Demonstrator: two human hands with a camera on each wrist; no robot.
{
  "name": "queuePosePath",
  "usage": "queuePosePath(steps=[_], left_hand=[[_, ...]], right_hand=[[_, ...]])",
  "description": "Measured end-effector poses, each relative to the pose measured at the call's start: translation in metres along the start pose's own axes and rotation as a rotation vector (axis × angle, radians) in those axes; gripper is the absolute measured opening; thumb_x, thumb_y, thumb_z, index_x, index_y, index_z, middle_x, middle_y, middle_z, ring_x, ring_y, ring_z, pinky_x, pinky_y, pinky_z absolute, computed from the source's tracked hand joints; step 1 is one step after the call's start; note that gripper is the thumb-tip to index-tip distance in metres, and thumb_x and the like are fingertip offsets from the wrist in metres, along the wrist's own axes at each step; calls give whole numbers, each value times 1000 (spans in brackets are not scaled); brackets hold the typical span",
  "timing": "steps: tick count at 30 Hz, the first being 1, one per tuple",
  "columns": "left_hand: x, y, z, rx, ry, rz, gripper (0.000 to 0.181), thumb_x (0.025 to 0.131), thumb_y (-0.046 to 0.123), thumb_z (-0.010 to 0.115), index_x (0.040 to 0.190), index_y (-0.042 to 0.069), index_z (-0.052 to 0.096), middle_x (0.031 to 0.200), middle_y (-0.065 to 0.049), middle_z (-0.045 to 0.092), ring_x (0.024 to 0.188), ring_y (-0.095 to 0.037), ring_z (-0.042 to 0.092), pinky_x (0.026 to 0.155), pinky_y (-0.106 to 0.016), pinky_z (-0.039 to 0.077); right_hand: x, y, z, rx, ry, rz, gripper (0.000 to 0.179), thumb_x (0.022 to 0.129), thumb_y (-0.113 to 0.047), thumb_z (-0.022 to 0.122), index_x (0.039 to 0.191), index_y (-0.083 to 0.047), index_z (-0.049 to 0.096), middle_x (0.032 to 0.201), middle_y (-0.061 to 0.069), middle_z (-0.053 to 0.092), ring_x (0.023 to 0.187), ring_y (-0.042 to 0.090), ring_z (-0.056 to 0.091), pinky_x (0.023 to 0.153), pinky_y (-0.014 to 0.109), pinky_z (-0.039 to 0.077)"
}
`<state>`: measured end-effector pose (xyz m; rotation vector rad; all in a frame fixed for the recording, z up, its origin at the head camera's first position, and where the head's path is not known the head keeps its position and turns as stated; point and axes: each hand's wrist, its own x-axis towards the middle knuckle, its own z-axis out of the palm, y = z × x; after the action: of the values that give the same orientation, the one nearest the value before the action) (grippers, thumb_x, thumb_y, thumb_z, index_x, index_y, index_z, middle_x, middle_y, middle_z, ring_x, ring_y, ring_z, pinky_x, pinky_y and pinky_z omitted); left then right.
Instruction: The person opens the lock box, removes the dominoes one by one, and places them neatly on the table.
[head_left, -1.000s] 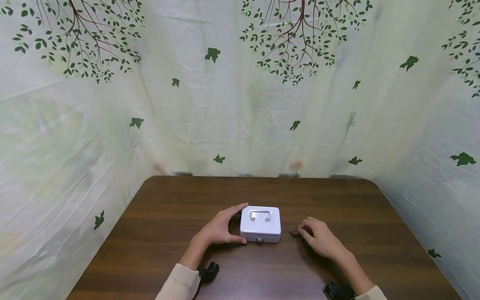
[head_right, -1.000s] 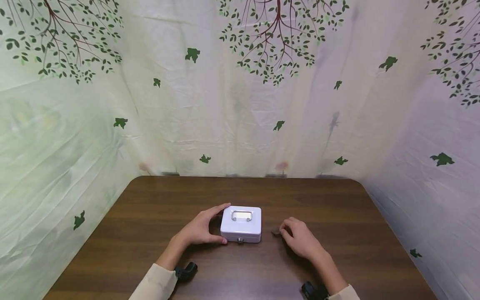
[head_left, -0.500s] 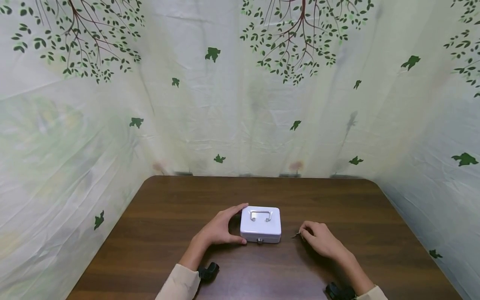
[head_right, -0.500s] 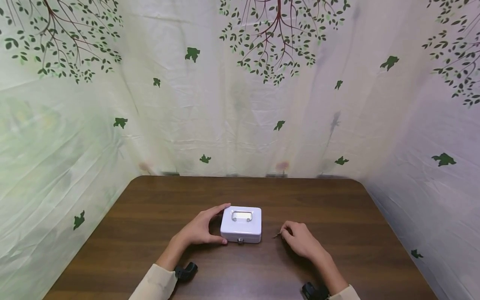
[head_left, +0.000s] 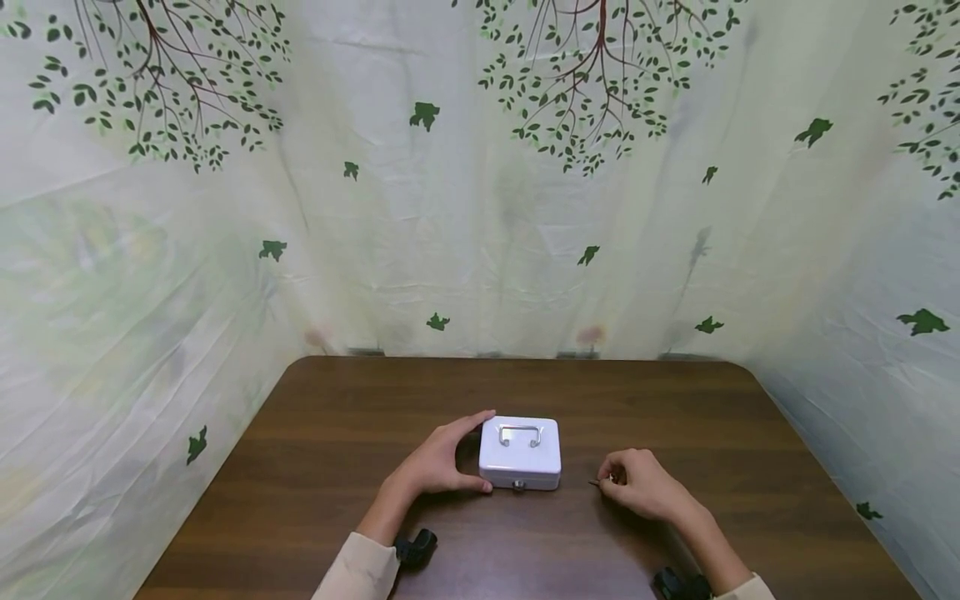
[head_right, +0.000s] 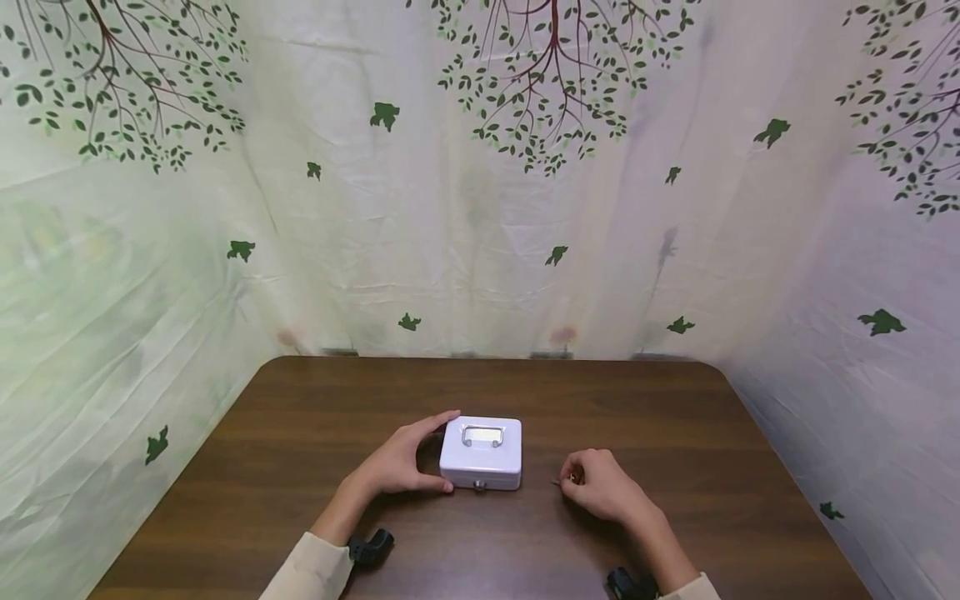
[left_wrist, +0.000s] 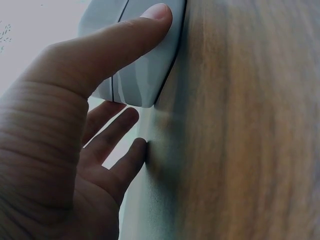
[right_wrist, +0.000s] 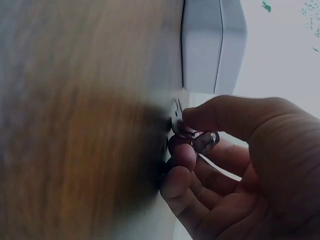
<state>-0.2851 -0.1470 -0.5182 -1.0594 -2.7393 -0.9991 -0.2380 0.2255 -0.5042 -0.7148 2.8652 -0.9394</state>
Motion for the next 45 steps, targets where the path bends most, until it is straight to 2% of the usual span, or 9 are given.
queuePosePath(steps=[6,12,15,22,27,32,42,45], left_hand=[[0,0,1,5,7,6,108,64,54,86,152,37,25,150,11,42,135,-14,45,110,-48,42],[1,2,1,10,21,6,107,64,56,85,152,35,27,148,11,44,133,-13,47,110,-47,43],[1,3,1,9,21,-5,106,65,59,84,151,35,27,147,11,45,132,-12,47,110,-46,43],[1,5,1,6,24,-23,104,66,61,81,151,35,28,146,12,45,131,-11,48,109,-46,44],[2,5,1,5,35,-32,104,66,62,80,151,28,32,147,11,45,133,-13,48,109,-46,44],[3,6,2,-6,51,-26,104,67,61,81,151,22,35,143,9,49,128,-11,52,108,-44,45],[4,6,2,-55,63,-35,100,67,63,79,149,30,34,138,8,54,119,-8,58,105,-40,48],[5,5,2,-74,60,-46,101,67,62,80,150,26,35,137,8,55,120,-9,58,105,-39,49]], right_hand=[[0,-3,1,-44,25,11,12,87,-17,69,77,-22,68,71,-14,60,60,0,48,54,18,42],[-1,-5,-1,-55,30,-10,12,77,-4,69,78,-16,69,66,-11,56,57,0,44,51,18,39],[-1,-7,-3,-59,33,-12,13,76,-2,68,80,-15,70,66,-11,56,57,1,43,51,18,39],[-2,-7,-2,-73,32,-18,6,86,-9,71,84,-14,67,70,-10,56,60,1,43,52,19,38],[-2,-7,0,-52,10,-33,4,90,-11,67,88,-11,64,72,-9,55,60,1,43,51,19,38],[-2,-7,2,-49,22,-23,5,90,-13,68,87,-14,64,71,-10,55,60,0,43,51,18,39],[-2,-8,1,-54,29,-15,9,91,-21,69,83,-16,66,71,-12,58,59,-1,43,51,18,39],[-1,-8,2,-61,38,-2,10,91,-23,69,82,-18,67,70,-13,58,57,-1,43,49,18,40]])
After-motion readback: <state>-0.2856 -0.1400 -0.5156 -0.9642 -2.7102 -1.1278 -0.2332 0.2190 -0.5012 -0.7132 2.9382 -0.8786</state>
